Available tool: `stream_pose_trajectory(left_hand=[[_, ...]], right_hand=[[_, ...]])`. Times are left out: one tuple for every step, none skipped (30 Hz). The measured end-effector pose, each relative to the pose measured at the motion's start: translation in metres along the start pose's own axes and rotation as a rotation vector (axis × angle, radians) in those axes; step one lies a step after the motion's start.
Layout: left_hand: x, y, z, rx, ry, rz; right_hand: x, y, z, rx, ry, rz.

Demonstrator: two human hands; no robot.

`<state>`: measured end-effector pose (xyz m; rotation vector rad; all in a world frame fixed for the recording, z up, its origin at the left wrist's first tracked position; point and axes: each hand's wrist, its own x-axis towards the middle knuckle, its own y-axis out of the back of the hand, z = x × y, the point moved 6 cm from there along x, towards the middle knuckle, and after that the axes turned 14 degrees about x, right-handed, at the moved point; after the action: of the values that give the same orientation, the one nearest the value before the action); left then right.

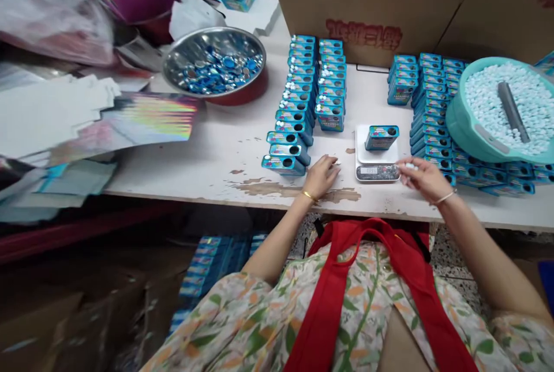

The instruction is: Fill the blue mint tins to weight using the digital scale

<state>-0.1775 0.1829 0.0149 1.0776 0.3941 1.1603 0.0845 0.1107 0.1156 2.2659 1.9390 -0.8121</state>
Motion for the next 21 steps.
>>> stream_pose_trajectory(left_hand=[[0.001,-0.002,0.000,-0.001,0.007,0.002],[0.002,-0.003,0.000,-0.003,0.019,0.007],[0.002,-0.003,-0.001,-0.004,0.032,0.013],[0.002,-0.004,-0.002,-0.003,0.043,0.019],[0.001,-0.005,-0.002,-0.001,0.051,0.022],[-0.001,-0.006,-0.003,0.004,0.053,0.022],[-0.002,-0.007,-0.004,0.009,0.050,0.018],[-0.003,-0.008,-0.004,0.015,0.046,0.012],[-0.003,-0.009,-0.004,0.021,0.040,0.007],[-0.004,-0.010,-0.004,0.027,0.034,0.002],[-0.004,-0.011,-0.004,0.032,0.027,-0.001],[-0.004,-0.012,-0.004,0.035,0.020,-0.001],[-0.004,-0.012,-0.004,0.039,0.017,0.001],[-0.004,-0.012,-0.003,0.041,0.017,0.005],[-0.004,-0.011,-0.003,0.044,0.019,0.009],[-0.004,-0.011,-0.003,0.047,0.023,0.011],[-0.004,-0.011,-0.003,0.049,0.025,0.012],[-0.005,-0.010,-0.002,0.052,0.028,0.010],[-0.005,-0.010,-0.002,0.055,0.031,0.007],[-0.006,-0.010,-0.002,0.060,0.034,0.004],[-0.007,-0.009,-0.001,0.067,0.038,0.000]], right_hand=[[0.009,-0.005,-0.020,-0.064,0.061,-0.011],[0.019,-0.010,-0.038,-0.125,0.118,-0.016],[0.028,-0.015,-0.054,-0.190,0.158,-0.020],[0.037,-0.021,-0.066,-0.263,0.179,-0.017],[0.045,-0.027,-0.076,-0.344,0.187,-0.007],[0.052,-0.032,-0.083,-0.432,0.185,0.007],[0.058,-0.037,-0.088,-0.524,0.180,0.023],[0.063,-0.040,-0.092,-0.616,0.180,0.040],[0.066,-0.043,-0.095,-0.705,0.186,0.050],[0.070,-0.046,-0.098,-0.790,0.198,0.051],[0.073,-0.047,-0.099,-0.868,0.213,0.043],[0.076,-0.048,-0.099,-0.940,0.228,0.031],[0.078,-0.048,-0.099,-1.005,0.241,0.017],[0.081,-0.048,-0.099,-1.064,0.249,0.001],[0.083,-0.048,-0.099,-1.115,0.253,-0.013],[0.085,-0.048,-0.098,-1.159,0.255,-0.024],[0.086,-0.049,-0.098,-1.195,0.254,-0.034],[0.086,-0.051,-0.099,-1.224,0.248,-0.041],[0.086,-0.053,-0.099,-1.248,0.240,-0.045],[0.085,-0.056,-0.100,-1.271,0.229,-0.043],[0.083,-0.058,-0.102,-1.293,0.215,-0.037]])
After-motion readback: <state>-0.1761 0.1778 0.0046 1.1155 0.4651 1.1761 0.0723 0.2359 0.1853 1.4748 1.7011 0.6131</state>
